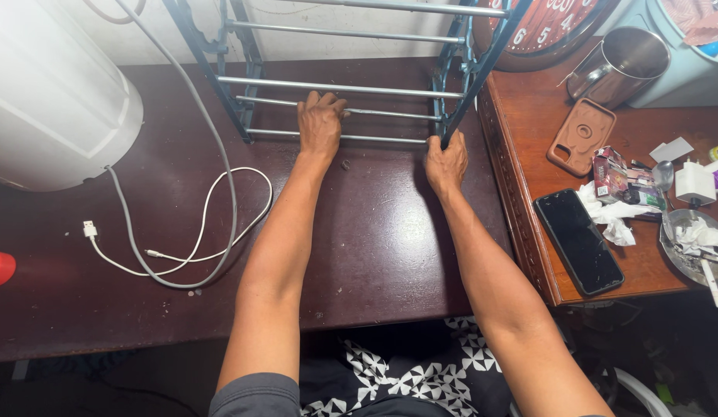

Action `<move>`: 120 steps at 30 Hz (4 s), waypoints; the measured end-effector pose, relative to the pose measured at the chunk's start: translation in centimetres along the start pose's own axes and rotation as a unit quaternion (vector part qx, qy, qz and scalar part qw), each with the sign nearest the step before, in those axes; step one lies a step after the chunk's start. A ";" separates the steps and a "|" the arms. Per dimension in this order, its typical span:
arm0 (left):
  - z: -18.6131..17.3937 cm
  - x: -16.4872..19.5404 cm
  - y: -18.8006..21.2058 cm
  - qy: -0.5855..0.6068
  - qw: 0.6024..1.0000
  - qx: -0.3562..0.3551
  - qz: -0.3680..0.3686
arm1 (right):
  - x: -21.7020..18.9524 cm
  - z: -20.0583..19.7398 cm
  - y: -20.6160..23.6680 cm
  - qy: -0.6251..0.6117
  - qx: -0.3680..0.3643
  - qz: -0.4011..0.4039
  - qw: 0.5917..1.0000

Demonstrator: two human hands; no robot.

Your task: The person assembles a metal drying rack on a table, fitting horizontal metal tubes into the blue plastic end frames and pressing each joint into place by hand. They work along the frame, seating tubes at multiple joints and steadying the rack with one hand while pushing tubes in with the other.

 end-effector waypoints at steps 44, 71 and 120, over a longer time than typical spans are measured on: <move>-3.3 1.4 7.3 0.073 0.965 0.056 -0.246 | -1.5 -0.1 3.0 -0.005 0.221 -0.108 0.969; -3.7 -1.0 9.7 0.119 0.913 0.148 -0.362 | -6.7 3.8 2.5 0.130 -0.056 -0.246 0.959; -3.9 -4.8 7.6 0.187 0.884 0.145 -0.404 | -17.2 14.0 -0.1 0.110 -0.117 -0.401 0.902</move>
Point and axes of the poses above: each hand's wrist, its own y-axis away from the middle knuckle, its own z-axis out of the palm, x = y × z, the point moved 2 cm from there along -y, towards the middle knuckle, and after that the axes turned 15 degrees about -x, right-handed, at the moved point
